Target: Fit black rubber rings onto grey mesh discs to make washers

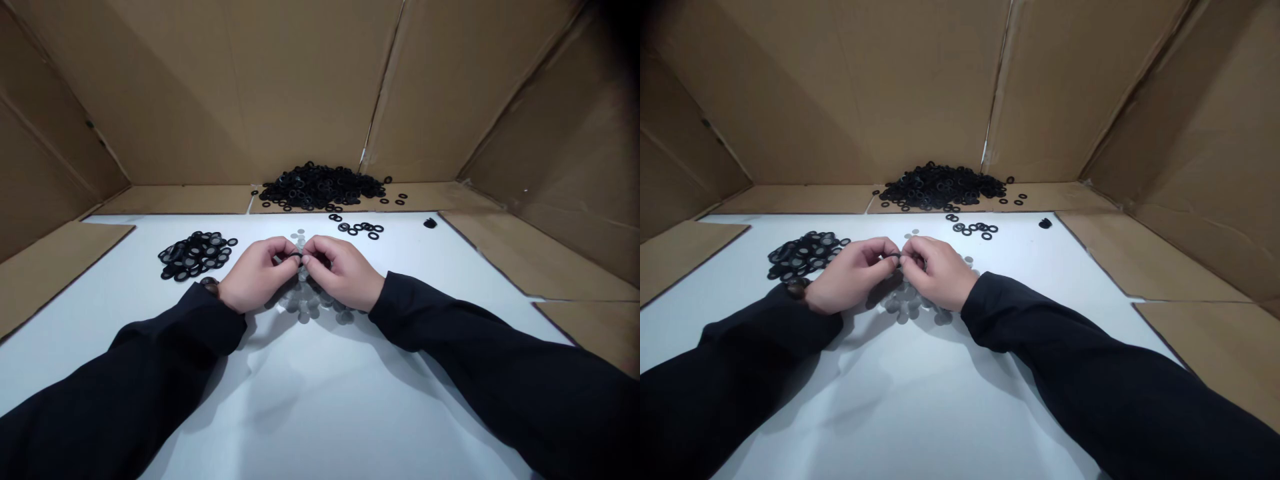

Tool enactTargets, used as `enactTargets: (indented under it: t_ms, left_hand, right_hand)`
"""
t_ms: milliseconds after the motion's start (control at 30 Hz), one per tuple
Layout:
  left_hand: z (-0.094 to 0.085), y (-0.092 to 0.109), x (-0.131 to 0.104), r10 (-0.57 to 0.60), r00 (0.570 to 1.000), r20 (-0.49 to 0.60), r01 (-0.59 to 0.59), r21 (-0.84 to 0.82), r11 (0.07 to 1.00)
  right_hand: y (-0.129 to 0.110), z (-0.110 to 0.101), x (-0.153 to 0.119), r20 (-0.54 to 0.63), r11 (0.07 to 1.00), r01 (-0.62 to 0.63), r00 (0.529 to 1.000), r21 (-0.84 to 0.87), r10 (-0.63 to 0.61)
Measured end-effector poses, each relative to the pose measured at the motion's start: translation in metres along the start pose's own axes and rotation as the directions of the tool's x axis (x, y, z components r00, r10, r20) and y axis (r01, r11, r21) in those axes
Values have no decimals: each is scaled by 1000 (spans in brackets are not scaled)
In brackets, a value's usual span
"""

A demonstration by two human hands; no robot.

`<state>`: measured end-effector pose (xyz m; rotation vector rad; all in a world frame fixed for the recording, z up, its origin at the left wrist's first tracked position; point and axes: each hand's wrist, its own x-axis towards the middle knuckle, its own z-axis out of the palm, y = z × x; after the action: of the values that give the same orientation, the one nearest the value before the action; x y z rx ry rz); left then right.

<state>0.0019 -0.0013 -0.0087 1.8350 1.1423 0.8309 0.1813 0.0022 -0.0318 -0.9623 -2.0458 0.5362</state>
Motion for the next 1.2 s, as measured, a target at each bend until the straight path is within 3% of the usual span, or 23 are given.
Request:
enactTargets:
  t_ms: [167, 367, 667, 900, 1200]
  left_hand:
    - [0, 0, 0, -17, 999, -28, 18, 23, 1000]
    - [1, 0, 0, -10, 999, 37, 10, -18, 1000]
    - [0, 1, 1, -50, 999, -11, 49, -102, 994]
    - [-2, -2, 2, -40, 998, -46, 37, -70, 997]
    - [-1, -3, 0, -43, 999, -10, 42, -66, 997]
  right_hand:
    - [1, 1, 0, 1, 1000, -14, 1000, -6, 14]
    - [2, 1, -1, -16, 1000, -21, 1000, 3, 21]
    - [1, 1, -3, -20, 1000, 31, 999, -5, -31]
    - [-2, 2, 0, 20, 977, -154, 988, 145, 153]
    - [-3, -1, 0, 32, 999, -53, 998, -7, 53]
